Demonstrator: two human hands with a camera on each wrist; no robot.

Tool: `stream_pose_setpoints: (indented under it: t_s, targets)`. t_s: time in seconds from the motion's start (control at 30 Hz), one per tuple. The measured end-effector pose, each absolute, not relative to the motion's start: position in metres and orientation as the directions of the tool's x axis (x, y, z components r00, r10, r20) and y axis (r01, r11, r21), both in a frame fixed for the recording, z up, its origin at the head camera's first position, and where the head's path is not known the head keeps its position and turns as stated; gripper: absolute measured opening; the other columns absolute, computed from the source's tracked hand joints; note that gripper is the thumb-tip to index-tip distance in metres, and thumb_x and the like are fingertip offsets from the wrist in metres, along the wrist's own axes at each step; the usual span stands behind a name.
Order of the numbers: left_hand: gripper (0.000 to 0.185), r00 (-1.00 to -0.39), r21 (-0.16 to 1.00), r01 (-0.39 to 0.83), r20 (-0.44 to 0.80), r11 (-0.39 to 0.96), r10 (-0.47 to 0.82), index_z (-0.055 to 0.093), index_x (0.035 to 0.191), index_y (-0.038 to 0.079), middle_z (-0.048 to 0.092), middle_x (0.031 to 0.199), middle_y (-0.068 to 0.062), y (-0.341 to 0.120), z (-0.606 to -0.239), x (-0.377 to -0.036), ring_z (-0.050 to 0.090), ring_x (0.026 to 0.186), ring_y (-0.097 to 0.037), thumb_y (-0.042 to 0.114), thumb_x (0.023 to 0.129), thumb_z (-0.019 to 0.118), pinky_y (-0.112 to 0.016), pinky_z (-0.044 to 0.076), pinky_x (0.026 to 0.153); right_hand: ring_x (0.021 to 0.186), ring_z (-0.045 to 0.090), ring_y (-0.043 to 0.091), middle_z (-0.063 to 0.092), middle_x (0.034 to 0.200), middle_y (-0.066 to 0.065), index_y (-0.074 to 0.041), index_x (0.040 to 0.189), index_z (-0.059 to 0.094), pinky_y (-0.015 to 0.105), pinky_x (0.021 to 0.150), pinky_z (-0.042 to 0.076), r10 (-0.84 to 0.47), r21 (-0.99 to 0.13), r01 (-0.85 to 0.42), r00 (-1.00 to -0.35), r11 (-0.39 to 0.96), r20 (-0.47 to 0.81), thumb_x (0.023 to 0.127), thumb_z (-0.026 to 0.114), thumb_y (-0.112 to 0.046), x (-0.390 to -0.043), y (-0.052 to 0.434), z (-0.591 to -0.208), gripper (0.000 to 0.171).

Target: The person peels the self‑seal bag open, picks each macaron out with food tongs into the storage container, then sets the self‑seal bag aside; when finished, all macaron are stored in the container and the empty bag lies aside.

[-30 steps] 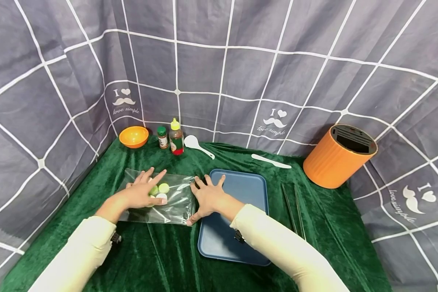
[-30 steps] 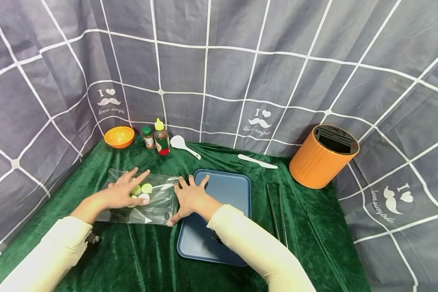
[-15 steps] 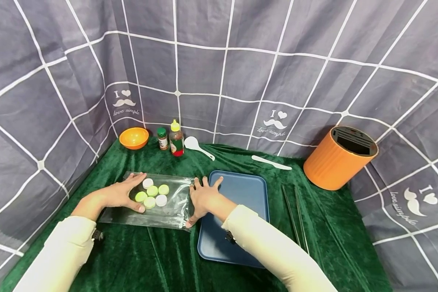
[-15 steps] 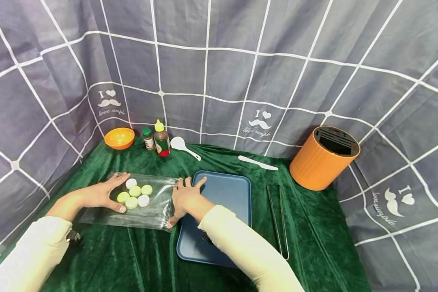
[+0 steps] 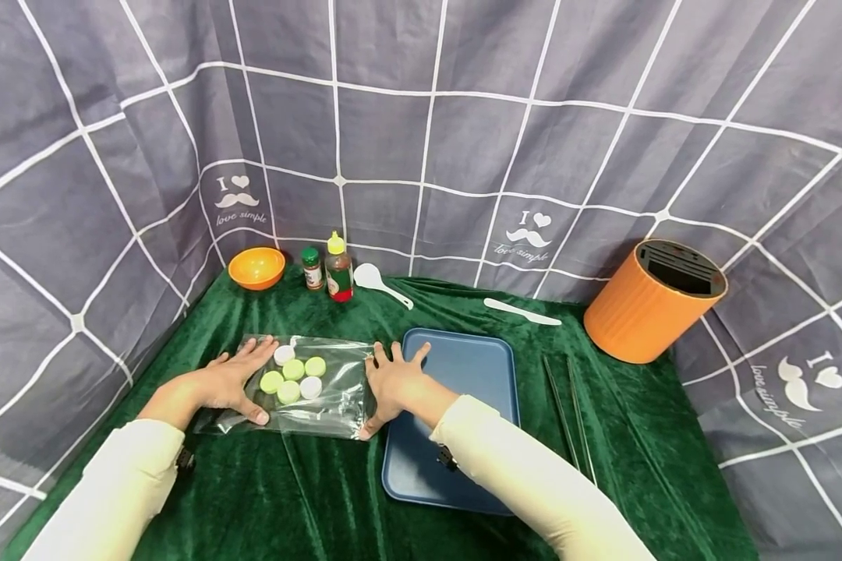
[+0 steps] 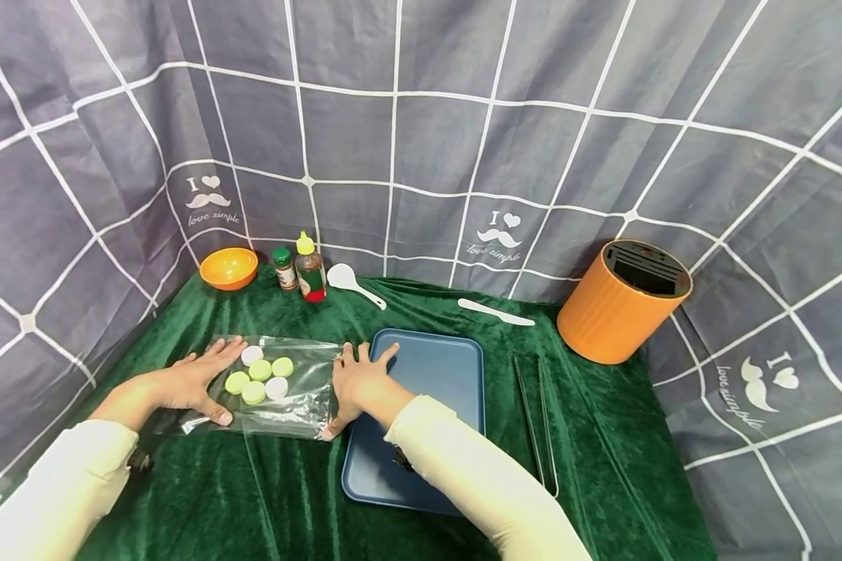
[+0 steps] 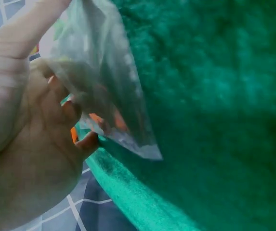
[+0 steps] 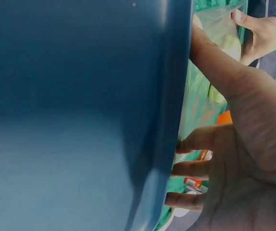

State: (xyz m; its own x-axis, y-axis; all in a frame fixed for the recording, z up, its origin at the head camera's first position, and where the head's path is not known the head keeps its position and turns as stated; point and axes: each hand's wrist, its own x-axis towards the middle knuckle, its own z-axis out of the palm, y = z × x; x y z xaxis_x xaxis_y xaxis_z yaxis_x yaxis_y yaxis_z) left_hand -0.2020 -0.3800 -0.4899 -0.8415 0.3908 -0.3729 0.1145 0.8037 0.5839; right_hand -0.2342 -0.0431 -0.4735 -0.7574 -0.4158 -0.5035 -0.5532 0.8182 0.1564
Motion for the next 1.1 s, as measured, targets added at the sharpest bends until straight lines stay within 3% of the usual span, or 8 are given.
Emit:
stream_pose_setpoints:
  t_s: [0.2, 0.27, 0.43, 0.53, 0.67, 0.8, 0.97, 1.1]
  targets:
    - [0.154, -0.865, 0.562, 0.13, -0.338, 0.817, 0.37, 0.008, 0.181, 0.02, -0.006, 0.189, -0.012, -0.408, -0.545, -0.221, -0.012, 0.171, -0.05, 0.072, 0.066, 0.097, -0.083, -0.005, 0.126, 0.175, 0.005, 0.039, 0.004, 0.189, 0.001, -0.029, 0.179, 0.021, 0.09, 0.124, 0.011, -0.534, 0.038, -0.607, -0.726, 0.794, -0.434, 0.075, 0.075, -0.094, -0.241, -0.025, -0.48, 0.135]
    - [0.156, -0.861, 0.56, 0.135, -0.342, 0.818, 0.376, 0.007, 0.181, 0.021, -0.007, 0.188, -0.013, -0.411, -0.55, -0.224, -0.013, 0.171, -0.052, 0.071, 0.065, 0.098, -0.084, -0.005, 0.125, 0.175, 0.006, 0.039, 0.007, 0.189, 0.002, -0.029, 0.179, 0.021, 0.091, 0.124, 0.011, -0.587, -0.01, -0.636, -0.707, 0.772, -0.395, 0.076, 0.074, -0.094, -0.245, -0.016, -0.483, 0.133]
    - [0.153, -0.852, 0.555, 0.142, -0.353, 0.82, 0.386, 0.007, 0.18, 0.013, -0.007, 0.187, -0.018, -0.394, -0.517, -0.211, -0.012, 0.17, -0.054, 0.069, 0.07, 0.096, -0.083, -0.003, 0.126, 0.173, 0.012, 0.042, 0.017, 0.188, 0.006, -0.028, 0.178, 0.027, 0.091, 0.123, 0.013, -0.7, -0.165, -0.684, -0.666, 0.711, -0.258, 0.081, 0.074, -0.091, -0.254, 0.012, -0.482, 0.125]
    - [0.15, -0.843, 0.574, 0.123, -0.37, 0.81, 0.39, 0.007, 0.178, 0.004, -0.008, 0.186, -0.024, -0.382, -0.495, -0.202, -0.013, 0.168, -0.057, 0.061, 0.073, 0.098, -0.084, -0.004, 0.125, 0.17, 0.02, 0.042, 0.025, 0.185, 0.01, -0.024, 0.176, 0.034, 0.087, 0.122, 0.024, -0.722, -0.217, -0.689, -0.666, 0.692, -0.188, 0.084, 0.076, -0.086, -0.255, 0.033, -0.473, 0.119]
    - [0.146, -0.839, 0.563, 0.105, -0.392, 0.82, 0.377, 0.008, 0.176, -0.002, -0.006, 0.184, -0.029, -0.372, -0.482, -0.197, -0.012, 0.167, -0.06, 0.05, 0.075, 0.1, -0.085, -0.003, 0.124, 0.159, 0.037, 0.041, 0.037, 0.178, 0.015, -0.017, 0.174, 0.04, 0.075, 0.116, 0.041, -0.695, -0.219, -0.663, -0.705, 0.716, -0.139, 0.089, 0.076, -0.08, -0.255, 0.068, -0.463, 0.112]
    - [0.144, -0.84, 0.55, 0.111, -0.393, 0.828, 0.374, 0.009, 0.176, -0.002, -0.004, 0.184, -0.03, -0.37, -0.481, -0.197, -0.011, 0.167, -0.061, 0.047, 0.076, 0.1, -0.086, -0.001, 0.124, 0.144, 0.049, 0.041, 0.05, 0.167, 0.015, -0.013, 0.17, 0.046, 0.066, 0.104, 0.051, -0.641, -0.19, -0.617, -0.758, 0.764, -0.116, 0.094, 0.075, -0.075, -0.253, 0.11, -0.46, 0.102]
    - [0.144, -0.839, 0.548, 0.112, -0.395, 0.829, 0.374, 0.009, 0.176, -0.002, -0.005, 0.184, -0.03, -0.371, -0.484, -0.198, -0.012, 0.167, -0.061, 0.05, 0.077, 0.099, -0.086, -0.002, 0.123, 0.122, 0.056, 0.039, 0.059, 0.149, 0.02, -0.004, 0.163, 0.054, 0.053, 0.083, 0.054, -0.564, -0.146, -0.55, -0.822, 0.822, -0.082, 0.101, 0.076, -0.06, -0.245, 0.16, -0.461, 0.087]
    - [0.143, -0.839, 0.546, 0.114, -0.395, 0.83, 0.374, 0.009, 0.176, -0.003, -0.006, 0.184, -0.03, -0.371, -0.484, -0.197, -0.011, 0.167, -0.061, 0.051, 0.078, 0.098, -0.086, -0.002, 0.123, 0.109, 0.058, 0.041, 0.061, 0.137, 0.026, 0.004, 0.157, 0.058, 0.056, 0.088, 0.056, -0.485, -0.131, -0.475, -0.872, 0.87, -0.064, 0.101, 0.079, -0.049, -0.237, 0.196, -0.464, 0.079]
